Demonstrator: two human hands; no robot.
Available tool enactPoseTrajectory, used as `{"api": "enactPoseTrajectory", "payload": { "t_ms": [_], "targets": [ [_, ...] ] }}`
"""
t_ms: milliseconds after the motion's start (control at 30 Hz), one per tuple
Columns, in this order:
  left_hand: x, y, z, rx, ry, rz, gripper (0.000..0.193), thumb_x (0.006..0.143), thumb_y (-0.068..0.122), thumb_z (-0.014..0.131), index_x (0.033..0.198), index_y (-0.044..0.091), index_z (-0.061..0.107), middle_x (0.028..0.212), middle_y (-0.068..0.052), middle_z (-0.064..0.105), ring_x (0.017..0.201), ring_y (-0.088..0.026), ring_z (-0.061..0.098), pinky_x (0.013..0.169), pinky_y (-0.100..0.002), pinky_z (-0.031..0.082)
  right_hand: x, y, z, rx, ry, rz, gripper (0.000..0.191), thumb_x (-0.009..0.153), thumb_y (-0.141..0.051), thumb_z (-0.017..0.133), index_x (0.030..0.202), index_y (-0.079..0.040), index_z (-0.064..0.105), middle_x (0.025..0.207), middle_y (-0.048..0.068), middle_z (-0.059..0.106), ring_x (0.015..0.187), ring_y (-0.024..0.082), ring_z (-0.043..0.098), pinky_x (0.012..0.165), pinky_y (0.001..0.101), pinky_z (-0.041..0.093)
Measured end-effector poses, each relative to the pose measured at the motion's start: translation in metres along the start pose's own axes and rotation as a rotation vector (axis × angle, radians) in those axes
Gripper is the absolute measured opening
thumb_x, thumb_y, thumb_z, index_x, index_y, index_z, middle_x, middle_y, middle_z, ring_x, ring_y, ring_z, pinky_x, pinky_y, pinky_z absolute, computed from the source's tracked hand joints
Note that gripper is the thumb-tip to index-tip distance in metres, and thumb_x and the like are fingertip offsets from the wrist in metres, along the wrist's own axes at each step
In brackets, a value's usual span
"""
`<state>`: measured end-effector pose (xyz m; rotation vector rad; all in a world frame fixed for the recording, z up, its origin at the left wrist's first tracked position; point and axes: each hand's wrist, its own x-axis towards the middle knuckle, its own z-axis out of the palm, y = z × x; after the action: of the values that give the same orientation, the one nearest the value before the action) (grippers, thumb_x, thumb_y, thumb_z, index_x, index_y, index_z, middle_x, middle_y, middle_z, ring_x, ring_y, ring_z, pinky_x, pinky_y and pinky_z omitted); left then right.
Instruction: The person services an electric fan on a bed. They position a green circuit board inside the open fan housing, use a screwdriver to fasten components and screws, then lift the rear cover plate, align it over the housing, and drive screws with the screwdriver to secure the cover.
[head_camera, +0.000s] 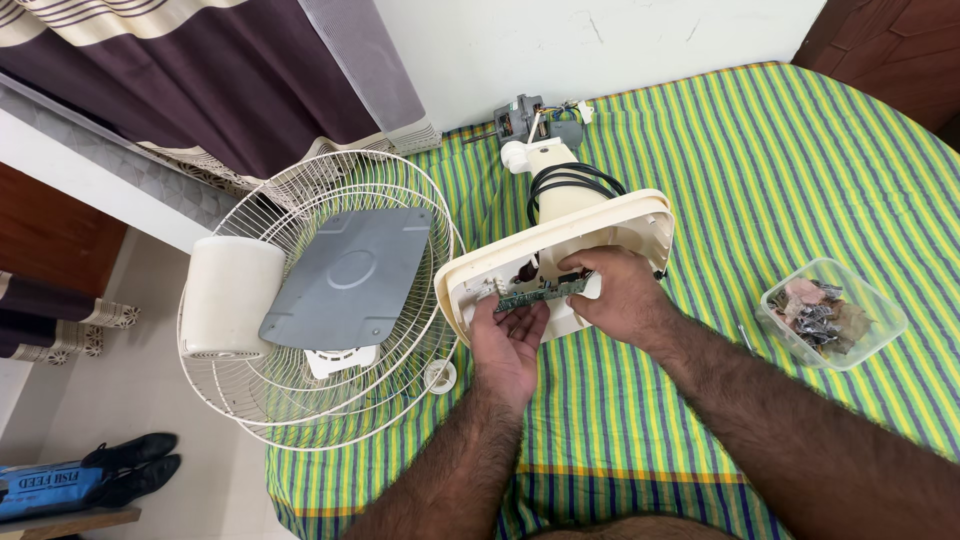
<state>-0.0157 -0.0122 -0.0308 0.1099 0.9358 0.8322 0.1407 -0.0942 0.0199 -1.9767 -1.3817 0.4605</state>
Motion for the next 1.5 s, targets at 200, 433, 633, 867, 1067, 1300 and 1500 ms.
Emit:
{"api": "enactPoseTrajectory", "payload": {
  "t_ms": [200, 433, 633, 867, 1067, 1300, 1500],
  "targets": [
    [-0.003, 0.0, -0.001, 0.029, -0.05, 0.013, 0.047, 0.09, 0.026, 0.063, 0.119, -0.009, 0.048, 0.102, -0.019, 0.058, 0.099, -0.034, 0.067, 0.097, -0.045, 0.061, 0.01, -0.003, 0.005, -0.072, -0.106, -0.069, 0.047, 0.07, -0.016, 0.087, 0.114, -0.018, 0.073, 0.114, 0.002, 0.075, 0.118, 0.023, 0.065, 0.111, 0.0408, 0.043],
    [-0.007, -0.001, 0.0, -0.001, -0.092, 0.019, 0.044, 0.089, 0.022, 0.062, 0.122, -0.005, 0.049, 0.108, -0.02, 0.061, 0.104, -0.033, 0.067, 0.1, -0.045, 0.059, 0.013, -0.007, 0.004, -0.128, -0.162, -0.063, 0.043, 0.076, -0.021, 0.086, 0.118, -0.021, 0.075, 0.11, 0.001, 0.077, 0.113, 0.021, 0.068, 0.113, 0.0427, 0.04],
    [-0.009, -0.003, -0.002, -0.012, -0.093, 0.035, 0.044, 0.088, 0.021, 0.06, 0.122, -0.004, 0.049, 0.111, -0.02, 0.062, 0.107, -0.034, 0.066, 0.103, -0.047, 0.058, 0.014, -0.008, 0.005, 0.041, -0.121, -0.055, 0.035, 0.075, -0.015, 0.085, 0.109, -0.014, 0.076, 0.106, 0.003, 0.079, 0.105, 0.02, 0.075, 0.101, 0.0359, 0.056],
    [-0.012, -0.001, 0.0, -0.017, -0.132, 0.042, 0.049, 0.086, 0.021, 0.06, 0.127, -0.005, 0.05, 0.113, -0.02, 0.062, 0.109, -0.033, 0.066, 0.105, -0.047, 0.056, 0.012, -0.013, 0.001, 0.064, -0.127, 0.028, 0.036, 0.075, -0.014, 0.085, 0.11, -0.016, 0.077, 0.105, 0.004, 0.079, 0.104, 0.018, 0.075, 0.1, 0.0336, 0.057],
    [-0.015, -0.001, 0.004, -0.027, -0.078, 0.032, 0.048, 0.09, 0.026, 0.065, 0.122, -0.006, 0.049, 0.11, -0.02, 0.058, 0.111, -0.032, 0.064, 0.107, -0.046, 0.057, 0.013, -0.015, -0.002, 0.06, -0.075, 0.044, 0.035, 0.078, -0.014, 0.083, 0.112, -0.012, 0.074, 0.11, 0.006, 0.077, 0.11, 0.019, 0.073, 0.103, 0.0338, 0.055],
    [-0.009, -0.004, 0.009, -0.08, -0.038, 0.009, 0.05, 0.09, 0.03, 0.071, 0.11, -0.011, 0.05, 0.107, -0.021, 0.058, 0.107, -0.033, 0.066, 0.104, -0.046, 0.059, 0.012, -0.013, -0.005, -0.025, -0.014, 0.122, 0.033, 0.079, -0.02, 0.085, 0.109, -0.01, 0.074, 0.106, 0.008, 0.075, 0.109, 0.022, 0.071, 0.101, 0.0364, 0.054],
    [-0.009, -0.002, 0.01, -0.095, -0.038, 0.009, 0.055, 0.09, 0.034, 0.074, 0.11, -0.012, 0.053, 0.106, -0.02, 0.057, 0.105, -0.03, 0.066, 0.102, -0.043, 0.061, 0.011, -0.008, -0.004, -0.042, 0.076, 0.106, 0.039, 0.078, -0.019, 0.084, 0.114, -0.01, 0.071, 0.108, 0.01, 0.074, 0.108, 0.025, 0.07, 0.1, 0.0383, 0.054]
  ]
}}
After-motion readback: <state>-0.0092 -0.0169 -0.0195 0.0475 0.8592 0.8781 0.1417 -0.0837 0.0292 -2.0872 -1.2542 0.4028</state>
